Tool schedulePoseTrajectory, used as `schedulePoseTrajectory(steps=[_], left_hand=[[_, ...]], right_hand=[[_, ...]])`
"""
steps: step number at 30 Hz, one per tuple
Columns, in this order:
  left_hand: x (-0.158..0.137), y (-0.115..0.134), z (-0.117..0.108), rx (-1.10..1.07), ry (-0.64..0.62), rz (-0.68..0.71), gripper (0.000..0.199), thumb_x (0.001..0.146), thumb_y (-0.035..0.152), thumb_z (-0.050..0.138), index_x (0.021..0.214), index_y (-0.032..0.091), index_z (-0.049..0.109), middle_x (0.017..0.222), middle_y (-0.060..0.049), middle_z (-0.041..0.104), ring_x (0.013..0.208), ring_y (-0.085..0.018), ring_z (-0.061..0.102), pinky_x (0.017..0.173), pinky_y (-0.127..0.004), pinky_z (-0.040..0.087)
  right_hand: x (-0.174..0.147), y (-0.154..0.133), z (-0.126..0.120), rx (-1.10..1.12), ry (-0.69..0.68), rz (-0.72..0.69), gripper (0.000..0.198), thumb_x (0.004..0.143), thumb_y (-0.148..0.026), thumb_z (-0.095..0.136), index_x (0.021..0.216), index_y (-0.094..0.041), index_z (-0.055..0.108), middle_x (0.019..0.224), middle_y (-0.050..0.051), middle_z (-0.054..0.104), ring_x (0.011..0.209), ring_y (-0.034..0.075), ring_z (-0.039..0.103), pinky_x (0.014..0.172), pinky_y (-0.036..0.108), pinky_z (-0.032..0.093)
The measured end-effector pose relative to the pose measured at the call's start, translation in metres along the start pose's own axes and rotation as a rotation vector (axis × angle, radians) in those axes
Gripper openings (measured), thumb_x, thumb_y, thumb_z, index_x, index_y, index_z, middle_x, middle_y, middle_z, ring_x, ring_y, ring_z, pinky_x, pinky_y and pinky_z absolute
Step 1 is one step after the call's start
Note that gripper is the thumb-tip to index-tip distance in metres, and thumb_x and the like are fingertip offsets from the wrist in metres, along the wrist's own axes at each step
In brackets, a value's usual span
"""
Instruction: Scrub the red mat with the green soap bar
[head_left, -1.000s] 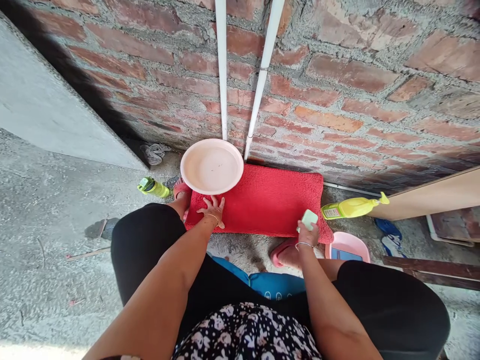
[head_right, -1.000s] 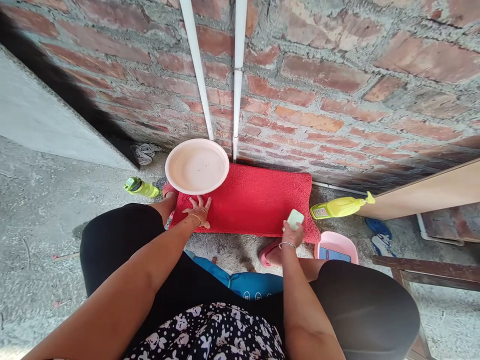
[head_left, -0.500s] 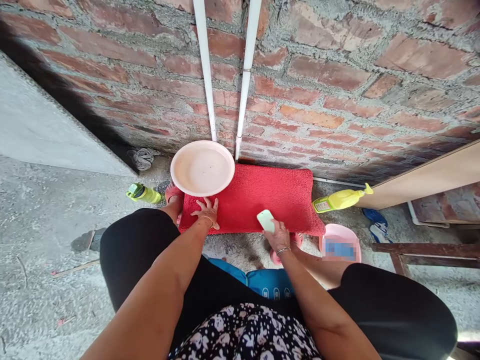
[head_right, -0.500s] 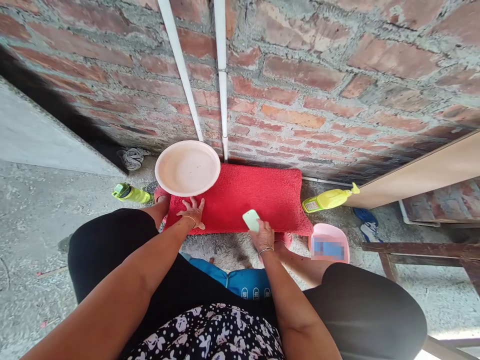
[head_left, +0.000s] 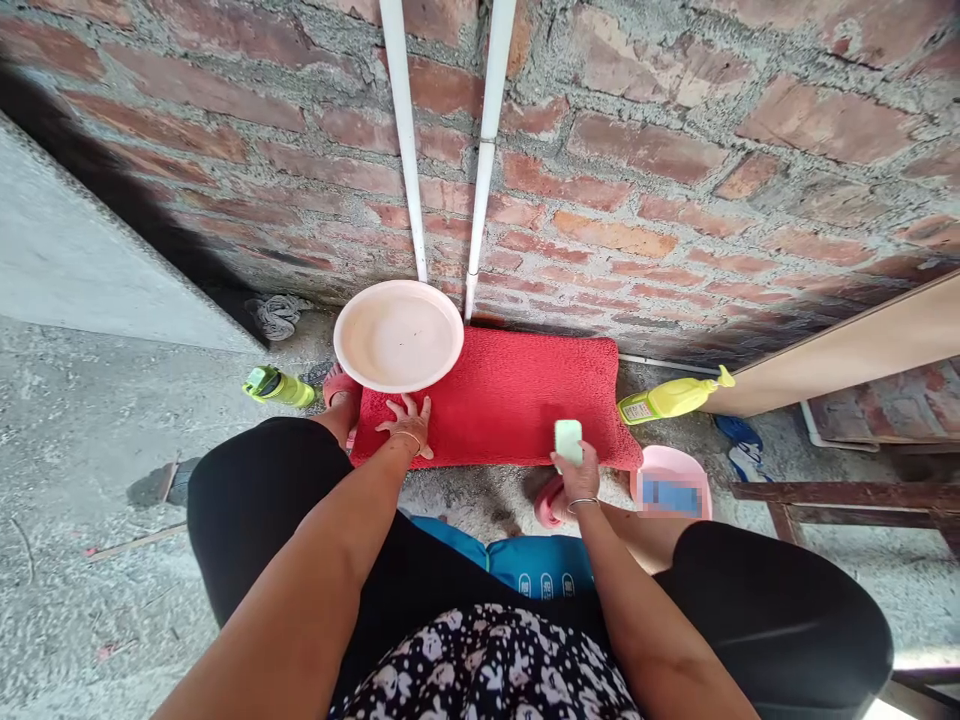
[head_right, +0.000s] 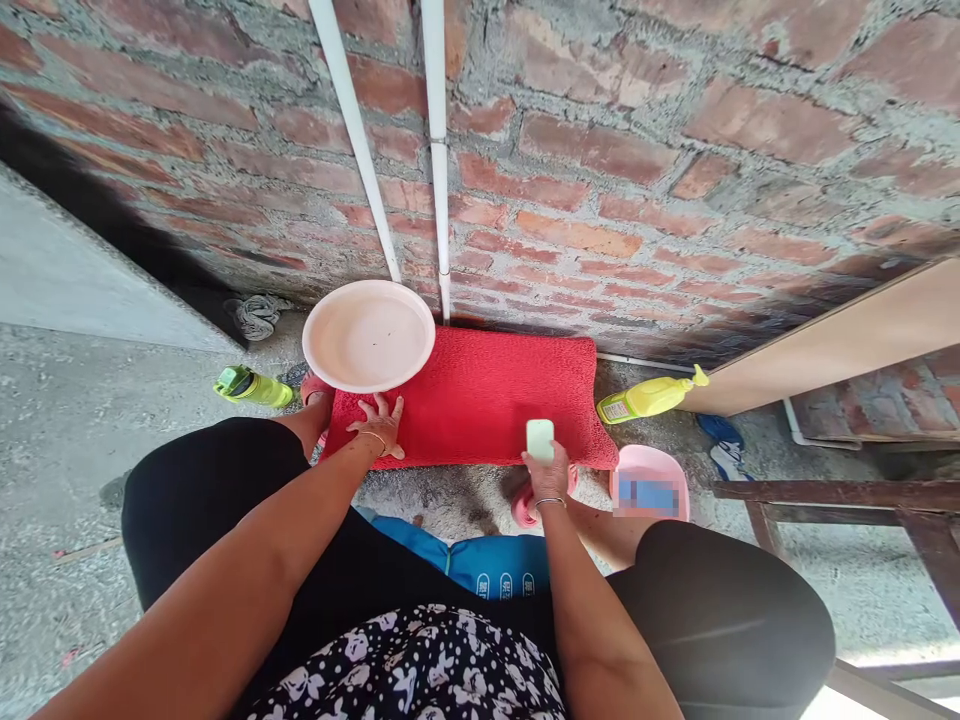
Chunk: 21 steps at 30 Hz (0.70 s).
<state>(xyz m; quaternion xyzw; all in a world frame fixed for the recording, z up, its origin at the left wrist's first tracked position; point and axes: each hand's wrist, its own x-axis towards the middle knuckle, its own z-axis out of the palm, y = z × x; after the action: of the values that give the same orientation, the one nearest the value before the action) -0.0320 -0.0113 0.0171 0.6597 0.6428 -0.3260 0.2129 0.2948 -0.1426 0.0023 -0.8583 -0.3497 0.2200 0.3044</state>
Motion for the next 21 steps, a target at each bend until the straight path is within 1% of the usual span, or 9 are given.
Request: schedulePoseTrajectory(steps=[2,5,8,11,13,14,16,18,21], left_hand=[[0.001,0.000,0.001,-0.001,0.005,-0.006,0.146,0.044,0.054,0.086,0.153,0.031,-0.008,0.160,-0.023,-0.009,0.139,-0.059,0.000,0.086,-0.074,0.040],[0.003,0.001,0.003,0.013,0.016,-0.014,0.146,0.043,0.055,0.086,0.152,0.031,-0.008,0.161,-0.023,-0.008,0.139,-0.059,0.001,0.086,-0.073,0.041],[0.005,0.001,0.005,0.025,0.016,-0.013,0.143,0.047,0.054,0.085,0.153,0.031,-0.008,0.161,-0.022,-0.007,0.139,-0.058,0.002,0.085,-0.073,0.042],[0.006,0.002,0.006,0.022,0.021,-0.016,0.143,0.047,0.053,0.085,0.153,0.031,-0.008,0.161,-0.023,-0.006,0.140,-0.058,0.002,0.085,-0.073,0.042],[0.006,0.003,0.006,0.014,0.025,-0.020,0.145,0.045,0.053,0.086,0.152,0.031,-0.008,0.161,-0.022,-0.005,0.140,-0.058,0.002,0.085,-0.073,0.041],[0.006,0.003,0.006,0.010,0.023,-0.020,0.146,0.044,0.052,0.087,0.152,0.032,-0.008,0.161,-0.022,-0.005,0.139,-0.058,0.002,0.085,-0.074,0.041],[0.007,0.003,0.007,0.007,0.022,-0.016,0.147,0.042,0.051,0.088,0.152,0.032,-0.008,0.161,-0.023,-0.004,0.139,-0.059,0.002,0.085,-0.075,0.040],[0.007,0.003,0.009,0.006,0.023,-0.007,0.147,0.042,0.050,0.088,0.152,0.032,-0.008,0.161,-0.023,-0.002,0.139,-0.059,0.002,0.084,-0.076,0.040],[0.009,0.003,0.011,-0.005,0.032,-0.007,0.148,0.040,0.049,0.089,0.152,0.032,-0.006,0.161,-0.022,-0.001,0.139,-0.060,0.001,0.084,-0.076,0.040]], right_hand=[[-0.005,-0.001,0.005,-0.069,-0.069,-0.036,0.064,0.064,-0.047,0.068,0.121,-0.023,0.054,0.110,0.004,0.062,0.096,0.021,0.059,0.081,0.032,0.047],[-0.005,0.003,-0.004,-0.204,-0.091,-0.032,0.059,0.063,-0.044,0.070,0.118,-0.024,0.057,0.120,0.007,0.060,0.105,0.024,0.058,0.089,0.035,0.045],[0.002,0.011,-0.026,-0.276,0.019,0.091,0.062,0.061,-0.039,0.073,0.118,-0.023,0.058,0.122,0.010,0.059,0.107,0.029,0.058,0.092,0.040,0.044],[0.014,0.015,-0.041,-0.180,0.202,0.308,0.072,0.057,-0.040,0.076,0.122,-0.020,0.054,0.117,0.014,0.061,0.099,0.030,0.061,0.084,0.040,0.048],[0.021,0.012,-0.038,-0.097,0.276,0.387,0.075,0.058,-0.043,0.076,0.124,-0.018,0.051,0.112,0.014,0.063,0.092,0.028,0.063,0.078,0.039,0.050],[0.024,0.008,-0.032,-0.057,0.277,0.377,0.075,0.058,-0.045,0.075,0.123,-0.018,0.050,0.110,0.013,0.063,0.089,0.027,0.063,0.077,0.037,0.050],[0.026,-0.006,-0.009,0.021,0.200,0.254,0.075,0.058,-0.047,0.075,0.122,-0.017,0.049,0.106,0.010,0.064,0.088,0.024,0.062,0.077,0.035,0.050],[0.021,-0.030,0.024,0.066,0.051,0.059,0.073,0.058,-0.045,0.074,0.122,-0.019,0.048,0.108,0.008,0.064,0.090,0.023,0.061,0.081,0.035,0.048],[0.000,-0.079,0.075,-0.085,-0.210,-0.236,0.068,0.061,-0.041,0.074,0.122,-0.022,0.050,0.116,0.007,0.060,0.099,0.023,0.058,0.088,0.036,0.045]])
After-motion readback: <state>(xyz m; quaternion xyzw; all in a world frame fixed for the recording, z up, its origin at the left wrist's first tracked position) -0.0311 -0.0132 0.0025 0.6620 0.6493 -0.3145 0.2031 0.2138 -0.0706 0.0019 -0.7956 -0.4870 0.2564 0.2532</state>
